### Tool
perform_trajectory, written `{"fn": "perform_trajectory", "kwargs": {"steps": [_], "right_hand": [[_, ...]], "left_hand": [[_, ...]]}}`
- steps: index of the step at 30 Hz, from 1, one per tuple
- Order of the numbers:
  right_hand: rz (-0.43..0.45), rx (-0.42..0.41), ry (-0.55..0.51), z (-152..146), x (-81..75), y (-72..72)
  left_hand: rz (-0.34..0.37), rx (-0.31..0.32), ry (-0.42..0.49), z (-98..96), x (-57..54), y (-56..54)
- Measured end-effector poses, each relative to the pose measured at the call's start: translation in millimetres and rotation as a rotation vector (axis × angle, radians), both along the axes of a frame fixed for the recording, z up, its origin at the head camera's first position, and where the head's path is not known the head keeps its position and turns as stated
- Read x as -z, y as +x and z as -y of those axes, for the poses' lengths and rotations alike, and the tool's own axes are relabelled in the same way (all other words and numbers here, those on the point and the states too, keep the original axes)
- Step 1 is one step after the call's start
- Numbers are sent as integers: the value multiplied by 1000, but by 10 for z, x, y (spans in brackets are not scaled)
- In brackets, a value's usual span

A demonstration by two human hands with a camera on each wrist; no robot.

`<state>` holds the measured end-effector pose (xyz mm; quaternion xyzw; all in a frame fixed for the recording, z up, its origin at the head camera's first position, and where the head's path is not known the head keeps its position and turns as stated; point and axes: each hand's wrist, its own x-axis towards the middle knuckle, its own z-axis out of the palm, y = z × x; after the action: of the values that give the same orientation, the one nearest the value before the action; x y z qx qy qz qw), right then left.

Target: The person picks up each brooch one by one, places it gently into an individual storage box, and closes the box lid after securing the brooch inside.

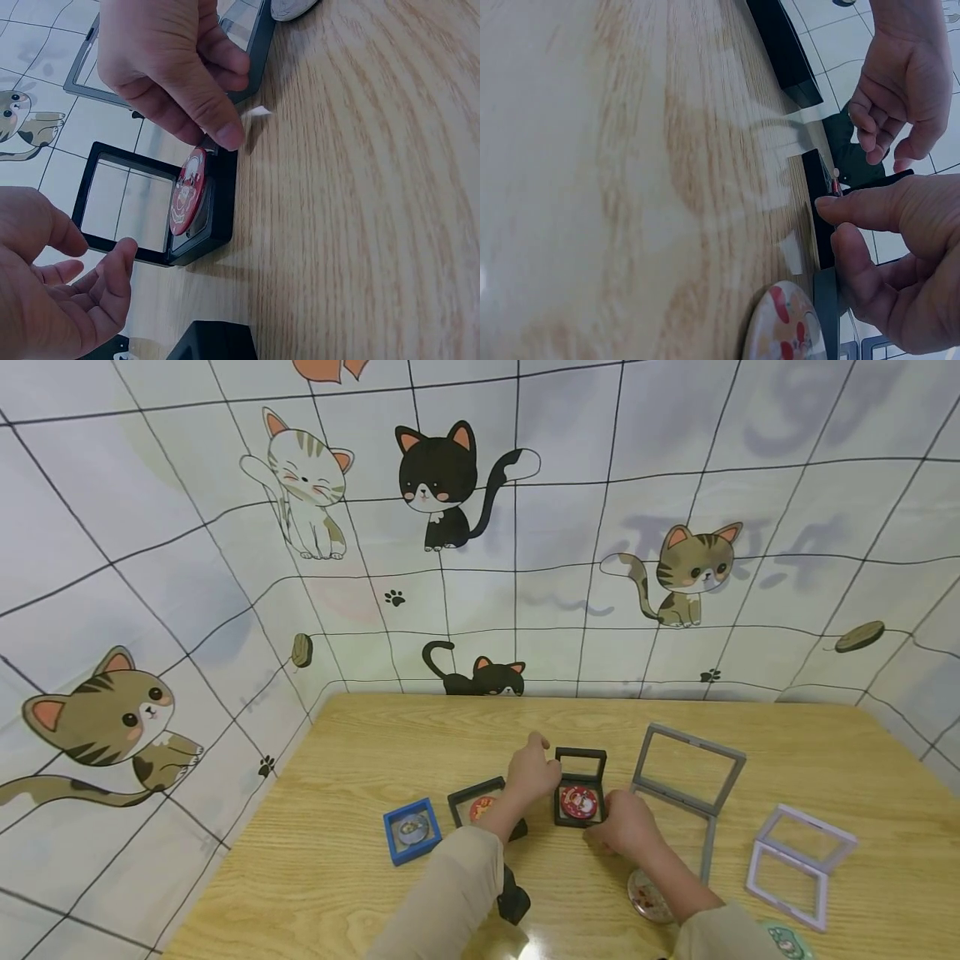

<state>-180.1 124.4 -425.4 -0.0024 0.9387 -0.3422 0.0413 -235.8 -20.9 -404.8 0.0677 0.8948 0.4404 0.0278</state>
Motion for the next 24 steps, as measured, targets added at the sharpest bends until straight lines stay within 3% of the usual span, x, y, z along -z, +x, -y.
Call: {"fn": "perform_trajectory", "kwargs": {"steps": [10, 24], "right_hand": [[-8, -1, 8, -3, 17, 2], [-57, 10, -2, -5, 49, -8]], "left_hand": [[-36, 105, -54, -20, -42, -23], [-113, 116, -85, -54, -25, -7]]}}
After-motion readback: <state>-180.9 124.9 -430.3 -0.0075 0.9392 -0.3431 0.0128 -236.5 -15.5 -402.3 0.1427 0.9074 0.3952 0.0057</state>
